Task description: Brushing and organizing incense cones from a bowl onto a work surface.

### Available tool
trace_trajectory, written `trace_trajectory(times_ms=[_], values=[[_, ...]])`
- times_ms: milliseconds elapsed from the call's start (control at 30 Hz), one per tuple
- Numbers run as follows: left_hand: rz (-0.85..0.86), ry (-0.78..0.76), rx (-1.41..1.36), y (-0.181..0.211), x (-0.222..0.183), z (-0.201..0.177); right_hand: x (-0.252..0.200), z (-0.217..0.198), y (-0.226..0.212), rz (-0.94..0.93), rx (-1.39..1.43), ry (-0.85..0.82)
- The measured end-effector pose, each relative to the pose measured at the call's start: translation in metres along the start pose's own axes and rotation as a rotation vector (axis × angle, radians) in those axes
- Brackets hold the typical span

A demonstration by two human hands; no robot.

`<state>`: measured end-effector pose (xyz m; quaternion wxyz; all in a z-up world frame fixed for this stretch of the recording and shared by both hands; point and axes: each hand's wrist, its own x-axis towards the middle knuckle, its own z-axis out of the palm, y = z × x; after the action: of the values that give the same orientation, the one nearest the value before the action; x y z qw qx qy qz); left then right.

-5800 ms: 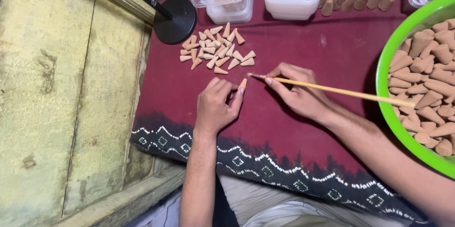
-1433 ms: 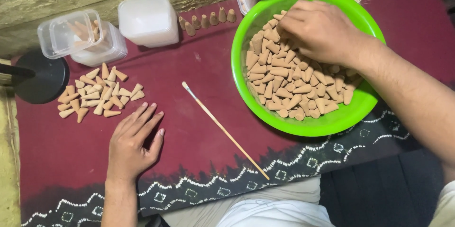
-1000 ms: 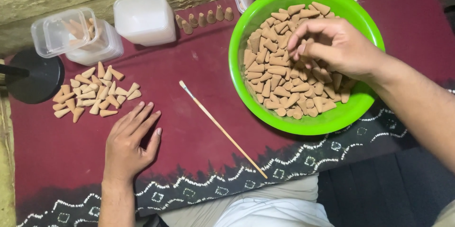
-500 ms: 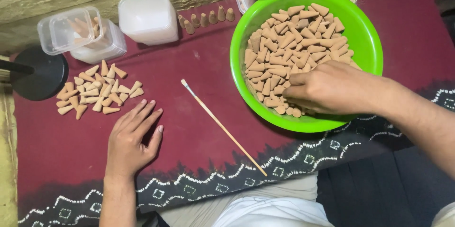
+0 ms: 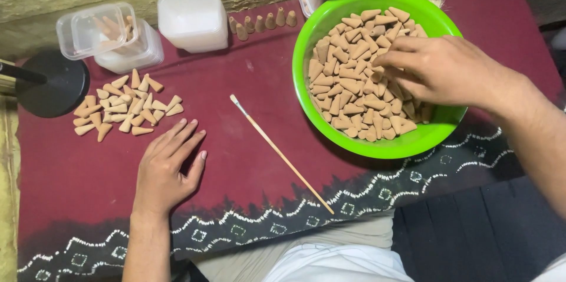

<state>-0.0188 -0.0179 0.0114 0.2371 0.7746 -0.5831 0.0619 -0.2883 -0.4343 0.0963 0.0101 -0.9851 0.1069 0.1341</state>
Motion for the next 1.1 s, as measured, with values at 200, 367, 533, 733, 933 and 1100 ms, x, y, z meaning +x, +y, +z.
trace_trajectory(times_ms=[200, 367, 533, 733, 933, 1100], values=[[0.009, 0.004, 0.008, -0.003, -0.002, 0.004, -0.011, 0.01, -0.015, -0.32, 0.038, 0.063], [-0.002, -0.002, 0.003, -0.001, -0.001, 0.002, -0.014, 0.021, -0.035, -0.45, -0.043, -0.087], [0.001, 0.004, 0.011, -0.001, -0.001, 0.003, -0.019, 0.014, -0.027, -0.401, -0.081, -0.127], [0.034, 0.073, 0.028, 0.0, 0.001, 0.002, -0.022, -0.017, -0.077, -0.612, 0.478, 0.479], [0.04, 0.247, -0.172, 0.024, -0.002, -0.014, -0.008, -0.025, -0.181, -0.517, 0.815, 0.651], [-0.238, 0.373, -0.926, 0.07, -0.016, -0.018, 0.042, 0.013, -0.244, -0.482, 1.013, 0.57]])
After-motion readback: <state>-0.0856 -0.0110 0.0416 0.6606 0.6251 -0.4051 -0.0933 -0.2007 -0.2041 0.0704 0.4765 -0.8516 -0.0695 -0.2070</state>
